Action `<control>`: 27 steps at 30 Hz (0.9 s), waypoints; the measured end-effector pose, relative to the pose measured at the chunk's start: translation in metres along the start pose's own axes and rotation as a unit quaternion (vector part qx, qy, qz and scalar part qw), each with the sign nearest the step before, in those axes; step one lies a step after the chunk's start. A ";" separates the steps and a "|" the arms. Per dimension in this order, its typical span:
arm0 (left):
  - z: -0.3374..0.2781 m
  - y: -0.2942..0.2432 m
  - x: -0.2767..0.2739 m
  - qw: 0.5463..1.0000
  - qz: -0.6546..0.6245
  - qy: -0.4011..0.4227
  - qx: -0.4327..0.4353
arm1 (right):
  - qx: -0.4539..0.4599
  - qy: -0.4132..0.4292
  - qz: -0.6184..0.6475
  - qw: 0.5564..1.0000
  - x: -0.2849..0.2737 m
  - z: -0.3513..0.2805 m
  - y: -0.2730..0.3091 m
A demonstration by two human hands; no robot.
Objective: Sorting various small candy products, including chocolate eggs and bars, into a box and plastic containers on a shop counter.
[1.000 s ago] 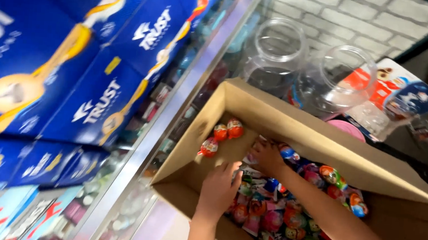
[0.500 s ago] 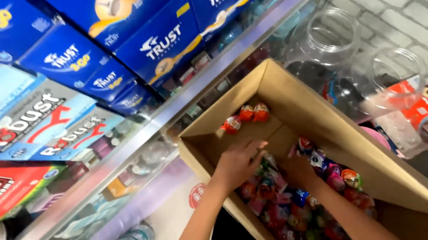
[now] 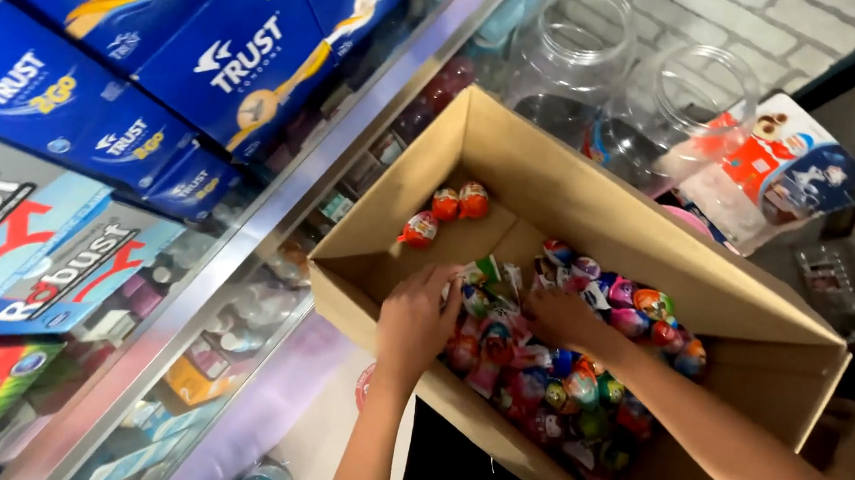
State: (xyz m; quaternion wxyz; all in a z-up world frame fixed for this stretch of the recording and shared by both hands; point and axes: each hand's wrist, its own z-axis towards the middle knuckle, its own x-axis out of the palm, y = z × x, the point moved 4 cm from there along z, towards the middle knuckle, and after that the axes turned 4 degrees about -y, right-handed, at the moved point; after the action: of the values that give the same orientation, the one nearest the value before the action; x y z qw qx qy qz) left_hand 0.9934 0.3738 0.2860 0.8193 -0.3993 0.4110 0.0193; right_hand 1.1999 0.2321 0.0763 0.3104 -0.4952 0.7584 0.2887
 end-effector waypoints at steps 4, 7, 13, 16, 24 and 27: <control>0.001 -0.002 -0.005 0.999 -0.010 -0.039 -0.009 | -0.121 -0.268 0.062 0.954 -0.015 0.022 0.030; 0.002 -0.004 -0.007 0.999 -0.015 -0.048 -0.003 | -0.190 -0.365 0.045 0.910 -0.011 0.045 0.048; 0.001 0.000 -0.006 0.999 -0.017 -0.038 -0.002 | -0.286 -0.355 0.083 0.886 0.000 0.079 0.108; 0.001 0.003 -0.001 0.999 -0.022 -0.030 -0.007 | -0.239 -0.448 0.001 0.861 0.004 0.083 0.133; 0.000 0.005 -0.002 0.999 -0.031 -0.035 0.017 | -0.213 -0.470 -0.085 0.852 0.077 0.154 0.092; -0.001 0.008 -0.001 0.999 -0.029 -0.021 0.011 | -0.207 -0.319 -0.086 0.921 0.064 0.136 0.084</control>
State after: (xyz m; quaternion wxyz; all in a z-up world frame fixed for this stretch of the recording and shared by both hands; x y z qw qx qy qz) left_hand 0.9889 0.3786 0.2811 0.8325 -0.4015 0.3819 -0.0005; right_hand 1.1264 0.3257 -0.0486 0.4505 -0.4932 0.4969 0.5540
